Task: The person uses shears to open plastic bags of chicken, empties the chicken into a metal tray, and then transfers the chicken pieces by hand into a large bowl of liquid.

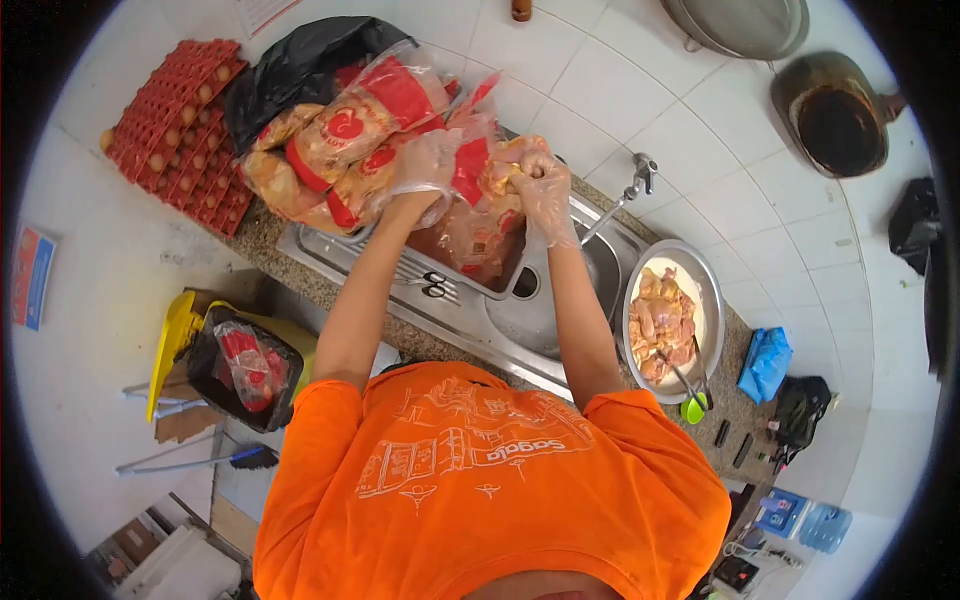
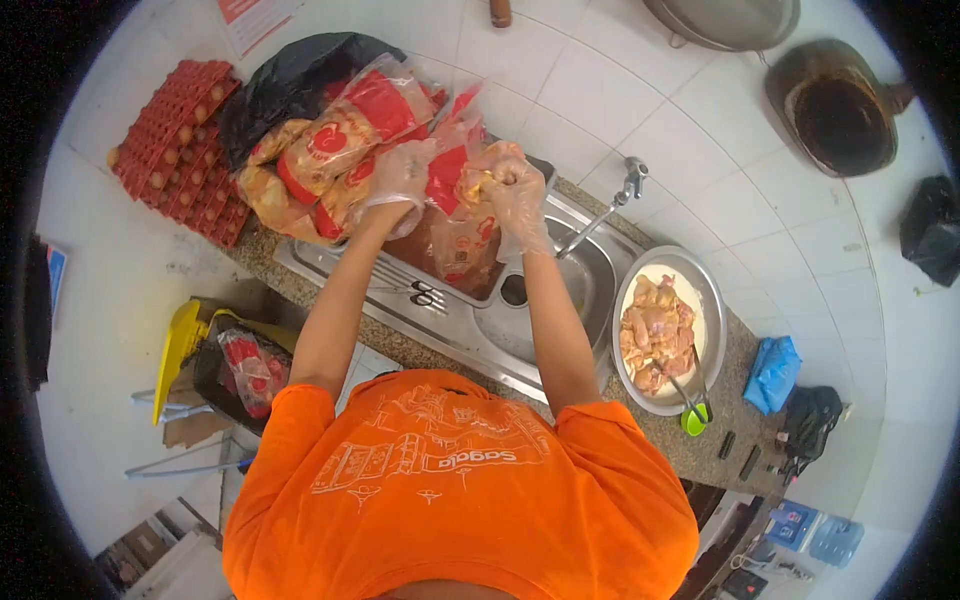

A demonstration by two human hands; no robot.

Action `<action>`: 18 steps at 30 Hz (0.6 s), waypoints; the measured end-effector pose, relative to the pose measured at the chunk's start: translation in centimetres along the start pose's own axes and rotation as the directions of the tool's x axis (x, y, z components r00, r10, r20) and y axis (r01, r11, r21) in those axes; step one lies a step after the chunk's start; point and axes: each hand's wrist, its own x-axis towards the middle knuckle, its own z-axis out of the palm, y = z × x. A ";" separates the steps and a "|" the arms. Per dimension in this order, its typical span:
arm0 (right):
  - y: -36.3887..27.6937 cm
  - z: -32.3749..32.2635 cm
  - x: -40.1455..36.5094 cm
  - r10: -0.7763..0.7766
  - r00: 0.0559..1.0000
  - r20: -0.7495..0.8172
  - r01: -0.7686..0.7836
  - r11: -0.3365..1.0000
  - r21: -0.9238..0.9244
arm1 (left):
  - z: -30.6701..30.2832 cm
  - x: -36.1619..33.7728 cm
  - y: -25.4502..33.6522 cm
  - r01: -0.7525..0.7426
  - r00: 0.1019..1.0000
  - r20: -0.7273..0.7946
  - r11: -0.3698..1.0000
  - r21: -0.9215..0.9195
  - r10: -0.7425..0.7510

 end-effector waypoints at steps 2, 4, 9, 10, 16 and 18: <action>-1.7 0.1 0.2 0.081 0.992 -0.097 -0.081 0.997 0.006 | -0.3 0.0 -0.8 -0.072 0.996 -0.055 0.997 0.033 0.074; -3.7 -2.5 0.3 0.156 0.961 -0.230 -0.161 0.987 -0.004 | -0.6 0.0 -0.9 -0.014 1.000 0.002 1.000 0.028 0.014; -9.0 -10.8 -2.6 -0.048 0.883 -0.467 -0.048 0.980 -0.191 | -0.3 -1.0 -0.6 0.010 1.000 -0.007 0.999 -0.035 -0.010; -11.1 -11.5 -3.0 -0.043 0.818 -0.574 -0.015 0.995 -0.097 | -0.5 -1.0 -1.3 0.027 1.000 -0.014 1.000 -0.006 -0.028; -7.6 -26.8 -14.9 -0.177 0.764 -0.620 -0.271 0.785 -0.557 | -1.3 -0.9 0.7 0.026 0.997 0.074 0.998 0.065 -0.030; -3.1 -31.5 -19.7 -0.229 0.873 -0.431 -0.318 0.404 -0.858 | -1.8 -0.6 1.7 -0.001 0.994 0.109 1.000 0.009 0.000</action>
